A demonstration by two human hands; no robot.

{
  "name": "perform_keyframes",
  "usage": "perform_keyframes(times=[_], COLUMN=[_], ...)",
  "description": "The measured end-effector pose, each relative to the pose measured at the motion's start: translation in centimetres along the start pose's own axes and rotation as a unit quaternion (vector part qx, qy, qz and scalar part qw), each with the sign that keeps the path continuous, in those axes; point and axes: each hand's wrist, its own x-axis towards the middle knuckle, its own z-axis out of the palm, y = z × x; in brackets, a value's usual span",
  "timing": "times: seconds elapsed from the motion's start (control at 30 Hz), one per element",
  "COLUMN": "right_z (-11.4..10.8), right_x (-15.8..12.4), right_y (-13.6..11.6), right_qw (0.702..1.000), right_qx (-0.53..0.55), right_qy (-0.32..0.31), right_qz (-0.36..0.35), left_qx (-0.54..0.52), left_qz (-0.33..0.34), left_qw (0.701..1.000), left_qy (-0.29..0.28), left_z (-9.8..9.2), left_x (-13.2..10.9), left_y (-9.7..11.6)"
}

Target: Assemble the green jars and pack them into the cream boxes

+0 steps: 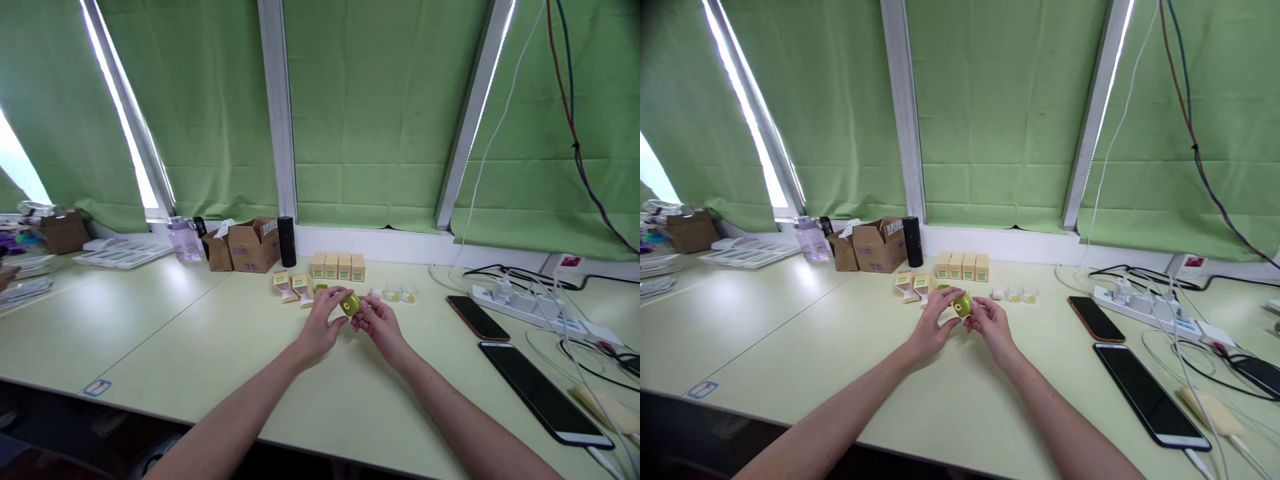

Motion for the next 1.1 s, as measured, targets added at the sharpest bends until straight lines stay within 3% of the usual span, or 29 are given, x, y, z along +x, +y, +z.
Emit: perform_keyframes(times=[0.43, 0.53, 0.6, 0.67, 0.77, 0.87, 0.97, 1.1], right_z=[-0.1, -0.8, -1.6, -2.6, -4.2, -5.7, -7.0, -8.7], right_x=[0.1, 0.6, 1.0, 1.3, 1.7, 2.1, 2.8, 3.8], right_y=[0.5, 0.8, 0.8, 0.7, 0.4, 0.0, 0.0, -0.1], right_qw=[0.999, 0.996, 0.980, 0.937, 0.884, 0.752, 0.663, 0.589], right_qx=[-0.011, -0.077, -0.190, -0.330, -0.436, -0.627, -0.715, -0.773], right_qy=[-0.001, 0.020, 0.053, 0.090, 0.129, 0.136, 0.177, 0.213], right_qz=[0.043, 0.034, -0.008, -0.067, -0.107, -0.153, -0.132, -0.100], left_qx=[0.036, 0.018, -0.003, -0.030, -0.076, -0.146, -0.206, -0.228], left_qz=[0.005, -0.017, -0.043, -0.071, -0.119, -0.175, -0.223, -0.266], left_qw=[0.999, 1.000, 0.999, 0.996, 0.987, 0.970, 0.949, 0.932], left_qy=[-0.012, 0.005, 0.021, 0.041, 0.073, 0.084, 0.089, 0.095], left_z=[0.3, 0.4, 0.5, 0.6, 0.6, 0.6, 0.4, 0.2], left_x=[-0.2, -0.2, -0.1, 0.1, 0.5, 0.9, 1.2, 1.4], left_y=[-0.8, -1.0, -1.2, -1.3, -1.6, -2.0, -2.4, -2.4])
